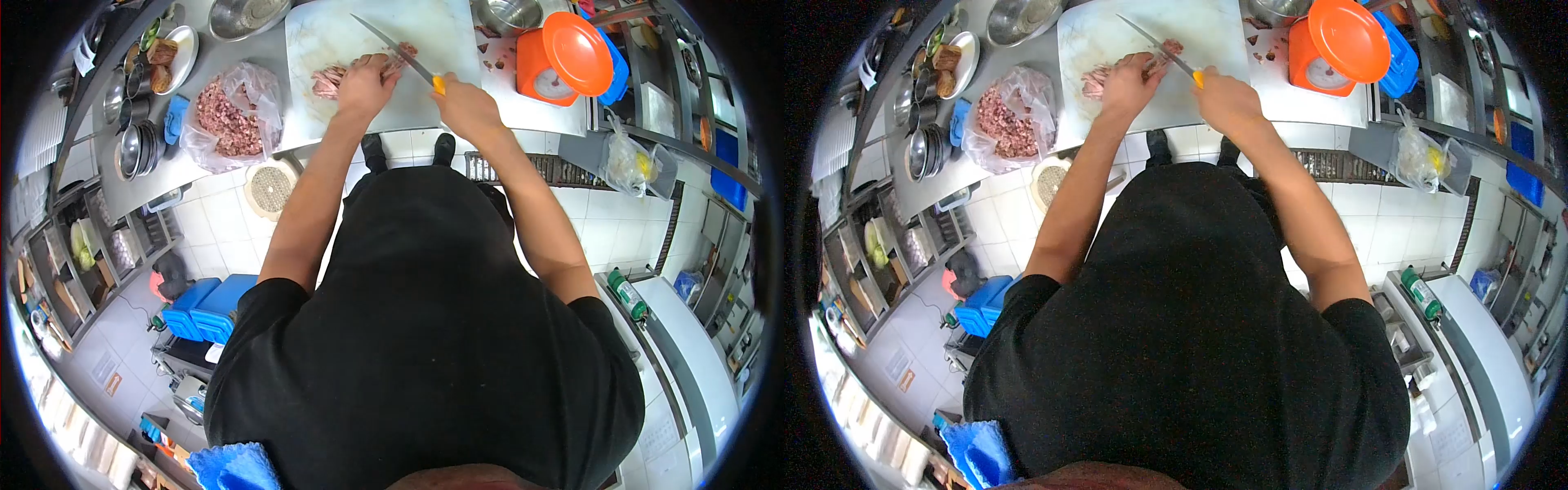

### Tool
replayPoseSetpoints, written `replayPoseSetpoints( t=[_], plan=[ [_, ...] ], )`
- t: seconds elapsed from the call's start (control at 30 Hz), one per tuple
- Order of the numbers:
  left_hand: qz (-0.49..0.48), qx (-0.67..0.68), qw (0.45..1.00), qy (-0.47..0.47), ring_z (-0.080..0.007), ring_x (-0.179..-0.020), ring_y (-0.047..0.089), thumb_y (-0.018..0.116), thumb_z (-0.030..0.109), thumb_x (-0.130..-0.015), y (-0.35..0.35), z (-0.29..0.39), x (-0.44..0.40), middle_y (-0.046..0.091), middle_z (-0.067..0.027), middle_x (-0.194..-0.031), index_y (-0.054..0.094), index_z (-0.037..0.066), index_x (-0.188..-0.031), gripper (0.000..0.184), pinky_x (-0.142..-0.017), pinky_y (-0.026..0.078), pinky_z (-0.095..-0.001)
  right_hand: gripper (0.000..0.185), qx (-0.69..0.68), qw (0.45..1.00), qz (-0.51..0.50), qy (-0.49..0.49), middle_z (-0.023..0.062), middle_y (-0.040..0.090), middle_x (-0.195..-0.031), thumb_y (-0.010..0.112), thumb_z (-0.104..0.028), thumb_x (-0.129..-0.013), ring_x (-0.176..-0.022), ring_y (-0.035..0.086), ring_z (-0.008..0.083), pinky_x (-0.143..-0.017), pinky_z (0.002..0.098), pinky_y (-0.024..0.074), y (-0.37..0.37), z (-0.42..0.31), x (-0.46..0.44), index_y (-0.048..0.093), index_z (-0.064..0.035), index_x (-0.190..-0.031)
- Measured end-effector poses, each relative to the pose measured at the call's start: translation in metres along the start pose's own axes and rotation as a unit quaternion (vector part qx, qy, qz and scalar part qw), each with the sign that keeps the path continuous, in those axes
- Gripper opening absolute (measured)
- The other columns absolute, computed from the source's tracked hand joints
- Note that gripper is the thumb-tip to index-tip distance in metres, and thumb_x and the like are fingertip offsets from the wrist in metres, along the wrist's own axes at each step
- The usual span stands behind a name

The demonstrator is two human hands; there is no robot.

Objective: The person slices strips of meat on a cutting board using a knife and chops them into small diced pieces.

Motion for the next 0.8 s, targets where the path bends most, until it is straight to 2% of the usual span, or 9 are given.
replayPoseSetpoints(
  t=[0.1, 0.23, 0.33, 0.43, 0.6, 0.8],
  plan=[
    [-0.044, -0.003, 0.999, -0.01, -0.0382, -0.104, 0.07, 0.075, 0.032, -0.092, -0.002, 0.005, 0.0, 0.073, -0.0173, -0.113, 0.071, 0.006, -0.117, 0.036, -0.091, 0.056, -0.0485, 0.036, 0.016, 1.0, -0.008, 0.008, 0.0259, 0.074, -0.094, 0.059, -0.032, -0.104, -0.09, 0.074, 0.0441, -0.082, 0.0547, 0.0566, -0.002, 0.01, 0.028, 0.058, 0.0013, -0.116],
    [-0.026, -0.009, 1.0, 0.001, -0.0389, -0.101, 0.07, 0.076, 0.027, -0.091, 0.0, 0.007, -0.003, 0.073, -0.0172, -0.108, 0.07, 0.006, -0.114, 0.032, -0.09, 0.056, -0.0494, 0.037, 0.03, 1.0, -0.002, -0.007, 0.0261, 0.072, -0.084, 0.061, -0.035, -0.104, -0.081, 0.072, 0.0464, -0.072, 0.0573, 0.0559, 0.006, 0.024, 0.059, 0.054, -0.0004, -0.117],
    [-0.015, -0.007, 1.0, 0.008, -0.039, -0.099, 0.07, 0.076, 0.024, -0.09, 0.003, 0.005, -0.005, 0.073, -0.0168, -0.105, 0.07, 0.006, -0.11, 0.028, -0.088, 0.057, -0.0495, 0.037, 0.045, 0.999, 0.0, 0.0, 0.0261, 0.072, -0.083, 0.06, -0.034, -0.104, -0.08, 0.072, 0.0466, -0.071, 0.0574, 0.0556, 0.014, 0.032, 0.07, 0.053, -0.0007, -0.117],
    [-0.01, 0.0, 1.0, 0.014, -0.0385, -0.099, 0.07, 0.076, 0.021, -0.088, 0.008, 0.002, -0.005, 0.074, -0.016, -0.103, 0.071, 0.006, -0.107, 0.025, -0.088, 0.057, -0.0492, 0.036, 0.033, 0.999, 0.014, -0.002, 0.0267, 0.072, -0.083, 0.06, -0.034, -0.104, -0.08, 0.072, 0.0468, -0.071, 0.0576, 0.0556, 0.023, 0.033, 0.07, 0.053, -0.0005, -0.117],
    [-0.003, -0.012, 1.0, 0.028, -0.0374, -0.098, 0.07, 0.078, 0.018, -0.086, 0.005, 0.005, -0.004, 0.074, -0.015, -0.101, 0.071, 0.006, -0.105, 0.023, -0.087, 0.057, -0.0485, 0.033, -0.004, 1.0, -0.012, 0.009, 0.0259, 0.074, -0.093, 0.058, -0.03, -0.104, -0.089, 0.074, 0.0446, -0.079, 0.0555, 0.0571, 0.05, 0.025, 0.03, 0.056, 0.0012, -0.116],
    [-0.005, -0.009, 1.0, 0.001, -0.0375, -0.099, 0.07, 0.078, 0.023, -0.088, 0.003, 0.006, -0.002, 0.074, -0.0155, -0.102, 0.073, 0.006, -0.107, 0.026, -0.087, 0.057, -0.0485, 0.033, -0.02, 1.0, 0.009, -0.019, 0.0265, 0.075, -0.098, 0.056, -0.03, -0.104, -0.095, 0.073, 0.0449, -0.085, 0.0556, 0.0557, 0.05, 0.0, -0.027, 0.057, 0.0016, -0.115]
  ],
)
Point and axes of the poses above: each hand's wrist, its own x-axis away from the middle knuckle, its own y-axis out of the palm, z = x × y, the point moved 8 cm from there along -x, towards the middle knuckle
